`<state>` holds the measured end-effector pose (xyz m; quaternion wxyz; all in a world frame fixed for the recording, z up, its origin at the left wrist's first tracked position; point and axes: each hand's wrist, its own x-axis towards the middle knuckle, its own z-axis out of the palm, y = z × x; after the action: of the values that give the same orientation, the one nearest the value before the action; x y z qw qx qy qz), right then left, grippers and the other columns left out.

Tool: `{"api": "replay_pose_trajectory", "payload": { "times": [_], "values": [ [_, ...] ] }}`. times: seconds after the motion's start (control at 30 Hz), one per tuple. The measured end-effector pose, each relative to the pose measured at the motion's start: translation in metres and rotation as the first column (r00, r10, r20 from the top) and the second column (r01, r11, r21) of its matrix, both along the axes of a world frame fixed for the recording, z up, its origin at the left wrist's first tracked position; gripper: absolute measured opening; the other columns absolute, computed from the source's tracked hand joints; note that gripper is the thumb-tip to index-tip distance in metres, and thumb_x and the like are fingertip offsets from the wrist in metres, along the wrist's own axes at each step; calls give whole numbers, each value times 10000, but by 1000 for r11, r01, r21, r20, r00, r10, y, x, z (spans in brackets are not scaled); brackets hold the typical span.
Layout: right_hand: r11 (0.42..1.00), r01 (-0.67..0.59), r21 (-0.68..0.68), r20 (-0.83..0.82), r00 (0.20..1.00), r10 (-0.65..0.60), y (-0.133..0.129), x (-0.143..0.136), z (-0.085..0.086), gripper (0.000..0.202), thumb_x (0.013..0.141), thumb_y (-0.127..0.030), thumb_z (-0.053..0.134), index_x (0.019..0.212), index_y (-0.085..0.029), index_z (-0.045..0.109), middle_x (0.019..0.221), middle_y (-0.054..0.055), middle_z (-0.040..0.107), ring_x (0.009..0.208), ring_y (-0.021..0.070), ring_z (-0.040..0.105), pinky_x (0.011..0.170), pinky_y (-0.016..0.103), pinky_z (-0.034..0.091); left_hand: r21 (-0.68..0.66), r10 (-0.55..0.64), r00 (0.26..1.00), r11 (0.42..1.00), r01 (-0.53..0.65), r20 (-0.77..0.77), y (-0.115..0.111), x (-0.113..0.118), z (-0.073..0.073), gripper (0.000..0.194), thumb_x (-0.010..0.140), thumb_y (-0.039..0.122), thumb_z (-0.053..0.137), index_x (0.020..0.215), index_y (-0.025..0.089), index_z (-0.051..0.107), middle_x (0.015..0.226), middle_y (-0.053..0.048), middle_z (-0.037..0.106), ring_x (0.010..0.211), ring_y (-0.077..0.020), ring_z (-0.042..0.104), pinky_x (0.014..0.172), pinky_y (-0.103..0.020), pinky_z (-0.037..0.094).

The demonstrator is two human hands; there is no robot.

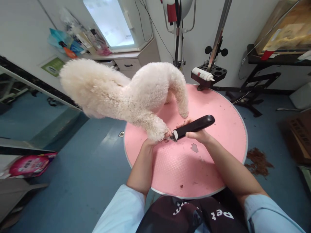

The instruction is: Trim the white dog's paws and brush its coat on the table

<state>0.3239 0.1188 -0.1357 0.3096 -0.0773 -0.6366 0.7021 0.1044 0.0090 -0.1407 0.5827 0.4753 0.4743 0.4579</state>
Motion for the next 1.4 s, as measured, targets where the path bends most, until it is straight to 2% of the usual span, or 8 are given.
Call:
{"api": "replay_pose_trajectory", "payload": {
  "times": [0.17, 0.37, 0.5, 0.67, 0.97, 1.13, 1.3, 1.4],
  "values": [
    [999, 43, -29, 25, 999, -42, 0, 1, 2, 473, 713, -484, 870, 984, -234, 574, 1045, 77, 780, 981, 250, 746, 877, 426, 594, -54, 53, 992, 997, -47, 113, 0, 1, 0, 554, 593, 605, 882, 747, 138, 626, 703, -7, 590, 509, -63, 472, 489, -223, 341],
    [996, 72, -48, 20, 997, -71, -3, -3, 0, 449, 709, -441, 879, 987, -235, 593, 1086, 79, 780, 1008, 254, 741, 904, 430, 584, -115, 123, 983, 988, -107, 138, -2, -2, 3, 503, 651, 462, 880, 989, 126, 718, 740, -12, 591, 501, -42, 412, 474, -215, 307],
    [979, 155, -133, -25, 987, -160, -6, -6, -2, 466, 698, -468, 879, 988, -248, 588, 1097, 60, 779, 1010, 251, 740, 938, 447, 572, -95, 132, 984, 988, -121, 122, -1, -2, 3, 348, 665, 375, 859, 867, 138, 702, 736, -23, 593, 506, -61, 429, 462, -218, 324],
    [992, 97, -79, 10, 995, -97, -5, -4, 1, 424, 713, -416, 880, 995, -238, 618, 1073, 61, 780, 985, 234, 741, 903, 413, 580, -104, 116, 984, 989, -103, 133, 2, 1, 0, 311, 608, 345, 870, 714, 150, 653, 735, -30, 596, 547, -88, 478, 468, -216, 367],
    [999, 23, -26, 40, 999, -22, 0, 1, 8, 459, 694, -449, 885, 1000, -223, 627, 1072, 78, 773, 973, 226, 737, 859, 390, 595, -161, 18, 996, 987, -5, 85, 3, 6, 3, 242, 643, 309, 827, 680, 136, 661, 645, -26, 565, 545, -91, 446, 495, -229, 340],
    [998, 9, -56, 95, 995, -3, 0, 1, 6, 435, 653, -388, 895, 946, -226, 616, 1013, 60, 774, 910, 223, 740, 792, 381, 605, -148, 84, 990, 987, -68, 109, 3, 5, 2, 302, 655, 337, 834, 851, 136, 724, 650, -7, 551, 538, -81, 421, 488, -226, 322],
    [937, 345, -53, 88, 936, -340, -16, -8, 3, 370, 709, -356, 836, 952, -240, 583, 980, 46, 770, 870, 219, 724, 786, 407, 608, -99, 183, 978, 980, -173, 102, 1, 0, 1, 440, 663, 418, 847, 981, 143, 715, 771, -26, 599, 553, -66, 414, 499, -223, 325],
    [907, 418, -53, 19, 909, -417, -33, -16, 0, 407, 738, -394, 829, 1026, -262, 574, 1088, 53, 752, 979, 234, 721, 900, 450, 595, -53, 240, 970, 970, -237, 41, -1, 1, 2, 390, 672, 403, 830, 940, 159, 687, 740, -2, 560, 576, -73, 419, 507, -214, 325]
  ]
}}
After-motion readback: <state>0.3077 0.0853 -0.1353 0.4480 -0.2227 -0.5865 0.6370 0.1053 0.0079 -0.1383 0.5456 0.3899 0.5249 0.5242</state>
